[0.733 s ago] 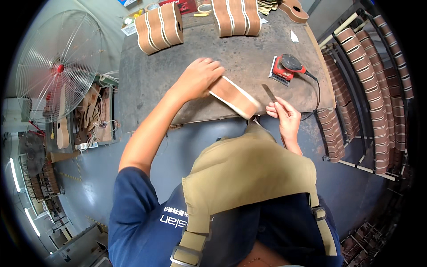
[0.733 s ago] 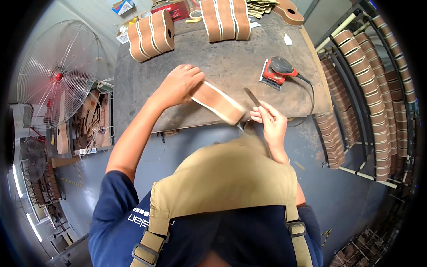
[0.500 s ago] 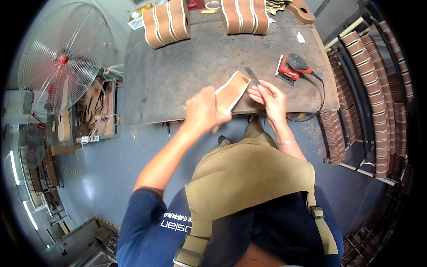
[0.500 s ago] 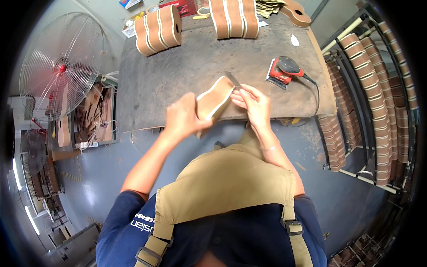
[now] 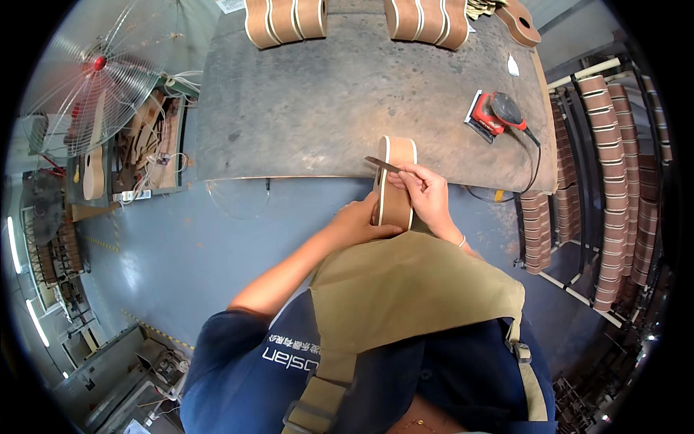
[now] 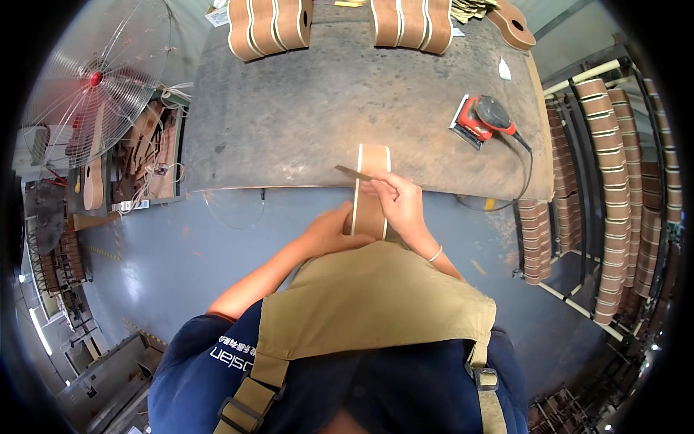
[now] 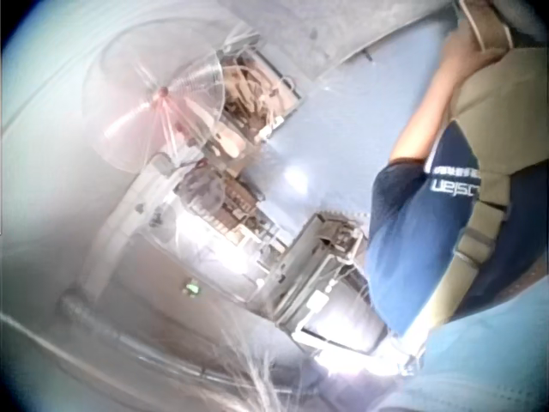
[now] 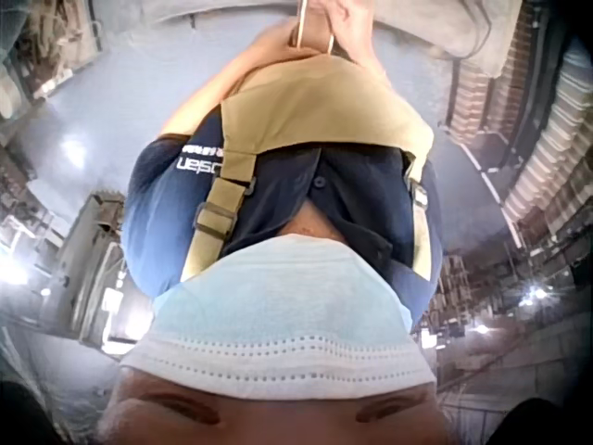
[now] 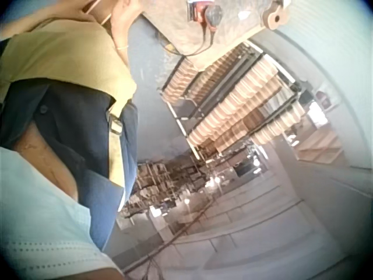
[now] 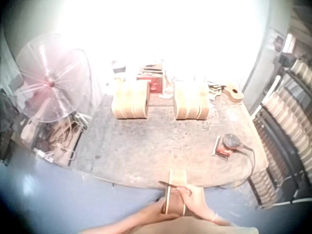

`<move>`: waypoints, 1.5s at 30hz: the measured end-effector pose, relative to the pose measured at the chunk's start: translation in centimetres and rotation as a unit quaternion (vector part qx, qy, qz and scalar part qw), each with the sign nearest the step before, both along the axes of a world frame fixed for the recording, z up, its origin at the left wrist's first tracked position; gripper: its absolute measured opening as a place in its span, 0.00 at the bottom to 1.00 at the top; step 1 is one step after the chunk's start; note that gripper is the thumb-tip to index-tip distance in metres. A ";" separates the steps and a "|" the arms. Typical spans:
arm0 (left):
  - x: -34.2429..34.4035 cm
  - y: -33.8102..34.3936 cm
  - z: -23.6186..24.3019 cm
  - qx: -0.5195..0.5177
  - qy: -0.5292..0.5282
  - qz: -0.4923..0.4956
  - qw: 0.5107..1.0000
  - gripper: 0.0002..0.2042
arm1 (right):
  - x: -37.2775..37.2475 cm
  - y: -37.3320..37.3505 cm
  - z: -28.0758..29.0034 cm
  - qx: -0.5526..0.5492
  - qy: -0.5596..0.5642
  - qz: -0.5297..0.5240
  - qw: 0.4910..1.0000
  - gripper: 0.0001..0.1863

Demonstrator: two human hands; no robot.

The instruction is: The person scrapes and inspects the binding on wooden ukulele bodies using a scraper and their hands. They pick up multiple bodies from a workbench, clean the edges with the tool, and wipe the surfaces.

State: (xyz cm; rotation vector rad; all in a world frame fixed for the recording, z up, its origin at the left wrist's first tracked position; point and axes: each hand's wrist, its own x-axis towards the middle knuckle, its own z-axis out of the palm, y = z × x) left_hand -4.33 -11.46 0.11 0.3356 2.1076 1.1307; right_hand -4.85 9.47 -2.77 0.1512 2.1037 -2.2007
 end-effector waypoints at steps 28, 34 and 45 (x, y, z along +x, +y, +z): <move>-15.8 -0.1 0.5 0.038 0.161 -0.023 0.986 0.07 | -12.8 4.8 1.9 0.171 -0.070 0.205 0.961 0.09; -16.7 0.3 -0.9 0.018 0.184 -0.012 0.983 0.06 | -14.6 4.8 -0.7 0.150 -0.062 0.210 0.964 0.09; -14.4 0.2 0.7 0.012 0.221 0.014 0.975 0.09 | -11.5 4.5 1.5 0.195 0.038 0.176 0.964 0.04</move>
